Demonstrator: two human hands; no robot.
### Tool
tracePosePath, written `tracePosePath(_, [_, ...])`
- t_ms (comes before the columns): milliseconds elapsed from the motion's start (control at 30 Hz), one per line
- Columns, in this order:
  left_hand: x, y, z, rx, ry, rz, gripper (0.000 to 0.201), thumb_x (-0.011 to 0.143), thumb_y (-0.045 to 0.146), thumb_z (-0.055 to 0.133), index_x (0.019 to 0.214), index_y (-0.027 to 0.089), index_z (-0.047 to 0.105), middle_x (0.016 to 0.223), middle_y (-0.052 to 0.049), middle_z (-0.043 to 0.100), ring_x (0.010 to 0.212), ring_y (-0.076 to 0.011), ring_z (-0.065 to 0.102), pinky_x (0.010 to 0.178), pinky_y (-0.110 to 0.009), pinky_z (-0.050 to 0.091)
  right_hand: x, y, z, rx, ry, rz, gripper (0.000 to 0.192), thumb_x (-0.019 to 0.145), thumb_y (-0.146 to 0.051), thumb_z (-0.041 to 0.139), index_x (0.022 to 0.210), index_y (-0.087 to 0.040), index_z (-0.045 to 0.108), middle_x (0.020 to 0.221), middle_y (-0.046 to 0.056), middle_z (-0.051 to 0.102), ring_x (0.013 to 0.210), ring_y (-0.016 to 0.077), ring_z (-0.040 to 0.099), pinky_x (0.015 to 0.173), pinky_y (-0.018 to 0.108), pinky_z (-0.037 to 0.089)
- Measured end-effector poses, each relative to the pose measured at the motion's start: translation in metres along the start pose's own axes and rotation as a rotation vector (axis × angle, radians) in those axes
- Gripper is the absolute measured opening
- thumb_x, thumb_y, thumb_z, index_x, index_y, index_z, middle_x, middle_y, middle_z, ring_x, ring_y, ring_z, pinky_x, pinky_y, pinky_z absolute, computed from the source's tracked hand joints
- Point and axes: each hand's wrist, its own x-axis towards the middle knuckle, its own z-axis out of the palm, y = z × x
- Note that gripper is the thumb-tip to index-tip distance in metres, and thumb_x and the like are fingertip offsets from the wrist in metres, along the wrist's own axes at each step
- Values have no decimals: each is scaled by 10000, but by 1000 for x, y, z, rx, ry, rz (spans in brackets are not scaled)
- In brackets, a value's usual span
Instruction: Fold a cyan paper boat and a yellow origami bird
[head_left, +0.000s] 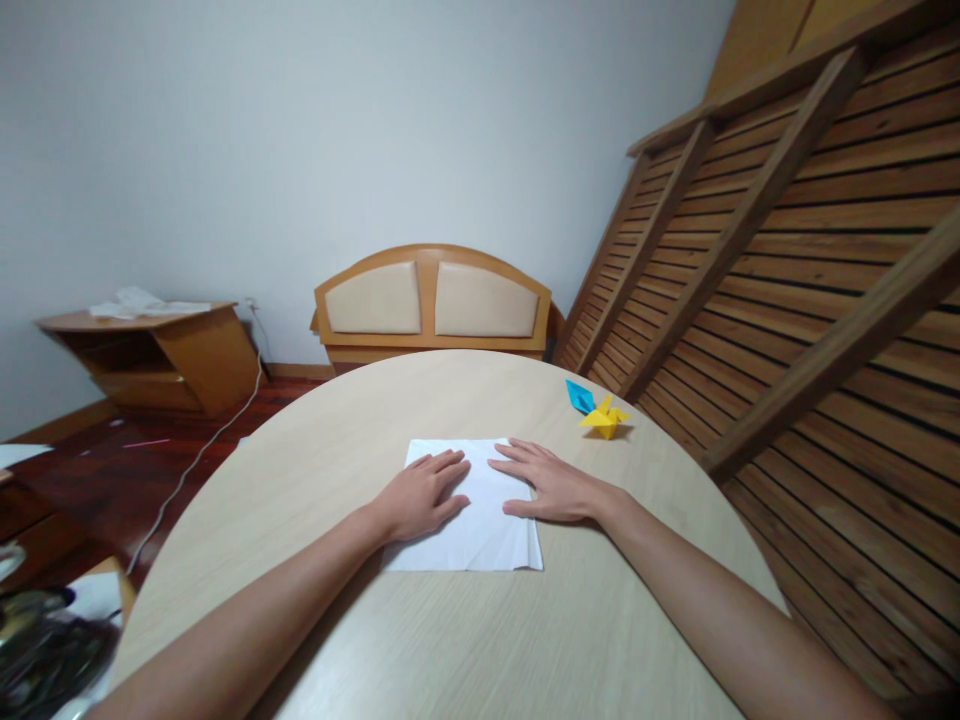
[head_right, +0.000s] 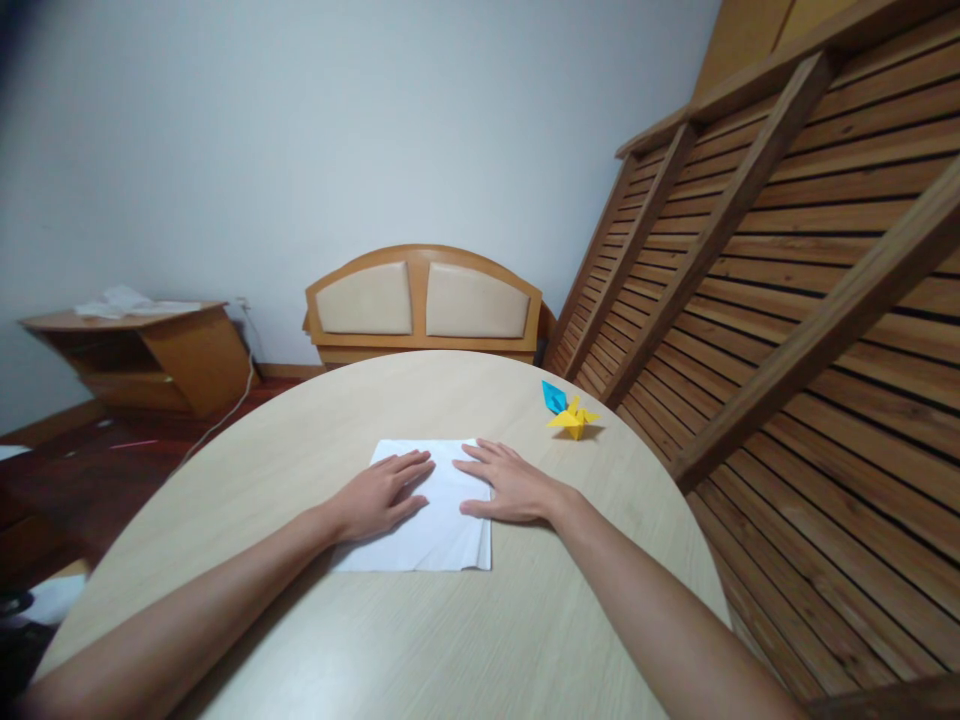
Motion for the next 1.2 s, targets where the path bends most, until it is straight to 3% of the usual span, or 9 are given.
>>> tracePosePath(167, [1, -15, 0, 39, 0, -80, 542, 982, 500, 428, 1421, 183, 470, 1526, -131, 418, 1413, -291, 383, 1151, -498, 328, -1, 3, -2, 10, -5, 12, 812, 812, -735, 557, 1484, -298, 425, 1609, 73, 268, 1480, 337, 186, 1197, 518, 153])
tracePosePath(267, [2, -19, 1, 67, 108, -108, 480, 966, 428, 484, 1377, 182, 511, 1487, -140, 469, 1375, -298, 433, 1128, -495, 366, -1, 1, -1, -4, -8, 26, 838, 808, -747, 550, 1498, -297, 399, 1609, 79, 264, 1482, 338, 178, 1199, 517, 144])
tracePosePath(400, [3, -5, 1, 14, 240, -33, 424, 954, 354, 495, 1346, 198, 530, 1423, -126, 539, 1274, -261, 537, 1079, -442, 439, 0, -2, 2, -27, 0, 44, 859, 817, -756, 522, 1516, -283, 363, 1617, 88, 237, 1490, 335, 153, 1202, 519, 120])
tracePosePath(533, [3, 14, 3, -50, 135, 1, 585, 935, 454, 521, 1443, 178, 433, 1493, -138, 461, 1361, -273, 454, 1129, -461, 382, 2, -3, 4, -31, 10, 52, 862, 827, -756, 505, 1520, -266, 357, 1617, 92, 235, 1492, 333, 148, 1206, 521, 95])
tracePosePath(700, [2, 16, 4, -70, -32, -39, 647, 942, 523, 488, 1477, 170, 395, 1558, -139, 353, 1456, -288, 303, 1188, -492, 271, 1, -3, 2, -18, -12, 61, 871, 814, -765, 513, 1521, -282, 352, 1622, 86, 218, 1492, 338, 142, 1204, 528, 95])
tracePosePath(967, [2, 17, 0, -51, -77, -59, 663, 946, 530, 467, 1484, 151, 387, 1579, -139, 303, 1475, -272, 258, 1205, -458, 232, -1, 0, -3, 8, -39, 69, 882, 784, -750, 568, 1513, -295, 367, 1629, 72, 202, 1496, 339, 122, 1209, 518, 84])
tracePosePath(1200, [1, 13, 4, -59, -50, -43, 650, 944, 528, 478, 1482, 173, 389, 1581, -135, 299, 1471, -278, 266, 1196, -471, 241, -5, 3, -6, 18, -37, 62, 881, 758, -711, 627, 1499, -292, 398, 1626, 78, 212, 1491, 346, 137, 1205, 524, 112])
